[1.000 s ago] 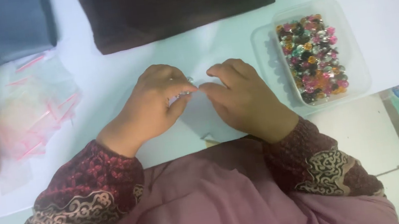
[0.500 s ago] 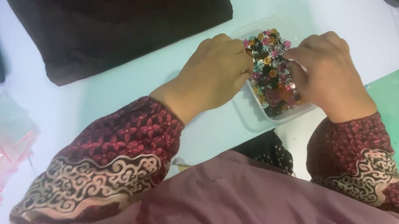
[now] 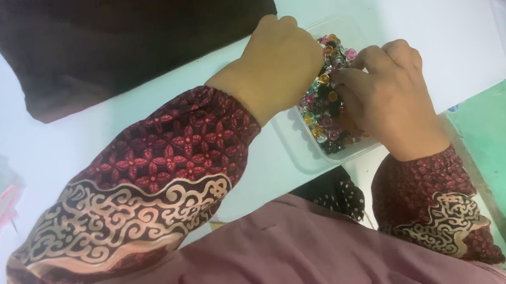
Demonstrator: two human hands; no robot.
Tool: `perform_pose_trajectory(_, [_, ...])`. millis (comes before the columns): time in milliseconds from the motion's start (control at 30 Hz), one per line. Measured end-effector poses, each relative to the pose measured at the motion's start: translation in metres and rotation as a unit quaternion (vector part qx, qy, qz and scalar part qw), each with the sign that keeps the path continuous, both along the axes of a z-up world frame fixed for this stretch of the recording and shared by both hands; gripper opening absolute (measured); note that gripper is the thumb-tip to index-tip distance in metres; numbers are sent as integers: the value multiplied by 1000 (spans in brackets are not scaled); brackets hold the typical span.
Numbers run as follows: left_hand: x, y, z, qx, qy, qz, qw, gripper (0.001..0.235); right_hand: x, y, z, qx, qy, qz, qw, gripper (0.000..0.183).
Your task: The person sorts colorful buttons from a plastic container onto a white table, then places them into small plastic bags. They repeat this process with different colored buttons, organizing them by type.
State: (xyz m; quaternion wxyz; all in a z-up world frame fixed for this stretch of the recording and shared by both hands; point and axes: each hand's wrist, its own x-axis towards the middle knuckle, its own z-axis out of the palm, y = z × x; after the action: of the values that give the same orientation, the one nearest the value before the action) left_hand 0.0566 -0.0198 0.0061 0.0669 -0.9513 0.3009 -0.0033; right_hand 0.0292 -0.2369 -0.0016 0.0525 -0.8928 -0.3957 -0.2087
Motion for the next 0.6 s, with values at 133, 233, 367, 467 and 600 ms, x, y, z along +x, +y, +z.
perform_pose_trajectory(133, [-2,-8,21,74,62,13,995,29,0,1,-1,7,-14,1,1000,9])
perform_pose_trajectory(233, [2,-12,15,76,61,8,995,19,0,-1,-3,4,-14,1,1000,6])
perform_pose_trajectory(367, [3,-7,8,70,26,0,997,25,-1,-1,0,16,2,12,1000,4])
perform_pose_trajectory(467, [0,0,3,2,-72,-11,997,14,-3,2,5,56,41,44,997,8])
perform_pose_trajectory(600, [-14,9,9,-78,-116,-32,990,16,-3,-3,7,104,81,64,989,13])
